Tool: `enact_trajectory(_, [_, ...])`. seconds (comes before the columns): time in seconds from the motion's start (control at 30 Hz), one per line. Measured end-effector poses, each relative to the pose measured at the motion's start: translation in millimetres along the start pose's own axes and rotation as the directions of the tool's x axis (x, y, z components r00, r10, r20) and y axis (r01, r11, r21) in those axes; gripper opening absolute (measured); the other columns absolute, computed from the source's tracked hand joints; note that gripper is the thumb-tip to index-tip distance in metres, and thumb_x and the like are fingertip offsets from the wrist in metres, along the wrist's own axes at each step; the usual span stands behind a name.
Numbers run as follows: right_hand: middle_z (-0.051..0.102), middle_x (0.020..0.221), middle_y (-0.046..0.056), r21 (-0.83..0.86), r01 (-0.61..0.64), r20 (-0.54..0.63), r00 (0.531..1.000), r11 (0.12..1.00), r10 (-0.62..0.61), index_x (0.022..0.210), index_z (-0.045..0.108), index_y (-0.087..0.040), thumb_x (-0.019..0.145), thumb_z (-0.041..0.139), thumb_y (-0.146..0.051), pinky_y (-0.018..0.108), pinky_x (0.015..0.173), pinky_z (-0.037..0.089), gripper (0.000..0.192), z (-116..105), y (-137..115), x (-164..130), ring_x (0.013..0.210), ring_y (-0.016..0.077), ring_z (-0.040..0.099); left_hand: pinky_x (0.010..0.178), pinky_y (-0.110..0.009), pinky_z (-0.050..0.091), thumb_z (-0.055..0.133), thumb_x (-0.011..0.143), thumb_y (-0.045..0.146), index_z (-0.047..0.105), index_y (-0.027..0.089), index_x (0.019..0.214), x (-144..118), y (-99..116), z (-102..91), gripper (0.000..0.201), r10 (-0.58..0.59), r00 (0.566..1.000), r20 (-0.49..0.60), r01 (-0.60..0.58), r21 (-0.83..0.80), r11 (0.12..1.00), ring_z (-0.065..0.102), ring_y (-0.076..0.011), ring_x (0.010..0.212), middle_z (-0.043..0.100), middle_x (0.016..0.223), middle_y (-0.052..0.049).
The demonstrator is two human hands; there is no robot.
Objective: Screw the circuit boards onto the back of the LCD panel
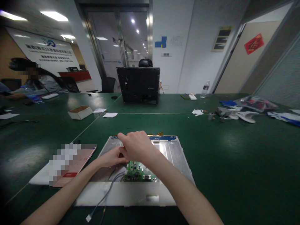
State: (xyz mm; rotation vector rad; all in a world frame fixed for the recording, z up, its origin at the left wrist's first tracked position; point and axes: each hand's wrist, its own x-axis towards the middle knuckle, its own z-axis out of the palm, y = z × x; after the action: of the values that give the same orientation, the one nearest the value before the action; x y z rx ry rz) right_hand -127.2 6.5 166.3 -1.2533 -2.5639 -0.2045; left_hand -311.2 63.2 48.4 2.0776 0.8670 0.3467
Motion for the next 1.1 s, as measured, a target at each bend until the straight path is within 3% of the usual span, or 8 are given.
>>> enact_trajectory(0.53, [0.063,0.081,0.003,0.031,0.029,0.014,0.999,0.999,-0.030,0.096,0.048,-0.019,0.082,0.044,-0.025,0.028,0.047,0.015,0.016,-3.7,-1.6,0.0,0.059,0.0119,0.050,0.064,-0.022,0.044,0.061,0.076,0.022,0.064,0.013,0.076,0.0,4.0,-0.4,0.010,0.072,0.997,0.003,-0.072,0.012,0.997,0.056,-0.0142,0.069,0.065,0.074,-0.001])
enact_trajectory(1.1, [0.063,0.078,0.002,-0.008,0.019,-0.006,1.000,1.000,-0.019,0.094,0.047,-0.019,0.081,0.043,-0.025,0.029,0.047,0.014,0.015,-3.0,-2.9,0.0,0.057,0.0125,0.051,0.059,-0.021,0.040,0.058,0.076,0.021,0.062,0.013,0.072,0.6,1.5,-0.4,0.010,0.074,0.997,0.015,-0.074,0.017,0.997,0.053,-0.0130,0.065,0.062,0.069,0.000])
